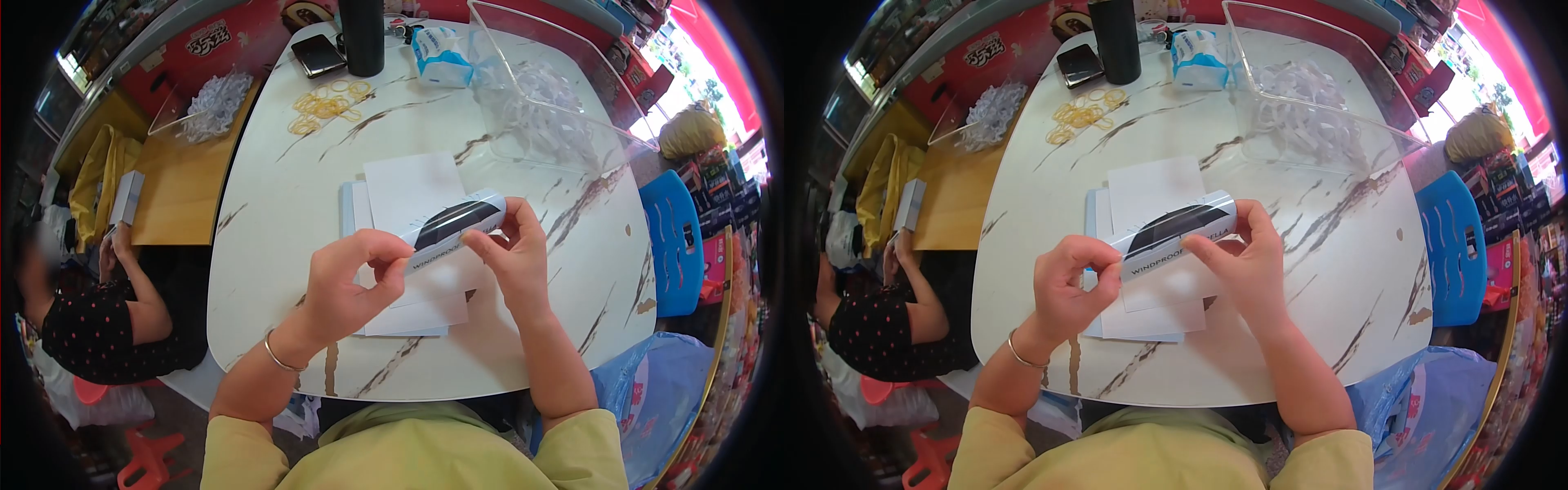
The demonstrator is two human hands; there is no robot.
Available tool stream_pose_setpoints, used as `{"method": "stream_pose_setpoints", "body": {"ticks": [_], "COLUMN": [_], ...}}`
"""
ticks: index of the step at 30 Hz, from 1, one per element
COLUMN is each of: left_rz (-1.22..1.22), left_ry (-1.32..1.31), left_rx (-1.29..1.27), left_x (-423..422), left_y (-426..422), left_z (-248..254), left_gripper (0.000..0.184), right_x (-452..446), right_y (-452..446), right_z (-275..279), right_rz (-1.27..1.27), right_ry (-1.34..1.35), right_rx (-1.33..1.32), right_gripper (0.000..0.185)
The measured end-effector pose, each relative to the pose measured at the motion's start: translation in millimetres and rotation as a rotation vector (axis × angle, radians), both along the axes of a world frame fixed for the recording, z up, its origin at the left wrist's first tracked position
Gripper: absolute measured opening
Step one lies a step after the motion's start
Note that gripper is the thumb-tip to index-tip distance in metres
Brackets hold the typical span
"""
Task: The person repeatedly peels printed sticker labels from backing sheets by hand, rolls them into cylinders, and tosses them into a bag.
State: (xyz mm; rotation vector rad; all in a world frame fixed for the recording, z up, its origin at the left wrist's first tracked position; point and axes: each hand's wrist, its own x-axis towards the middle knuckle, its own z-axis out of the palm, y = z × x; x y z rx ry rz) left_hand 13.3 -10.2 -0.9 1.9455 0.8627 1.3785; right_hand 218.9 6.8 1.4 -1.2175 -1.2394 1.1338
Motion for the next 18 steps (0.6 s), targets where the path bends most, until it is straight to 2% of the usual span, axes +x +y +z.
{"method": "stream_pose_setpoints", "body": {"ticks": [2,5,8,11,18], "left_rz": [0.011,0.042,0.063,0.077,0.053], "left_ry": [0.017,0.054,0.071,0.075,0.006], "left_rx": [0.025,0.072,0.090,0.098,-0.060], "left_x": [2.4,5.8,7.3,7.6,1.8], "left_y": [-1.0,-2.6,-4.1,-3.6,0.4], "left_z": [-0.2,1.5,1.8,2.1,-3.2], "left_gripper": [0.020,0.021,0.021,0.022,0.034], "right_x": [-3.4,-10.6,-11.5,-11.2,-6.9], "right_y": [0.6,-2.4,-2.8,-2.5,0.4], "right_z": [-7.1,-4.8,-9.6,-12.2,-4.3], "right_rz": [-0.023,-0.011,-0.009,-0.034,-0.024], "right_ry": [-0.066,-0.015,-0.069,-0.119,0.116], "right_rx": [0.026,-0.019,0.012,0.081,-0.016], "right_gripper": [0.051,0.063,0.068,0.062,0.033]}}
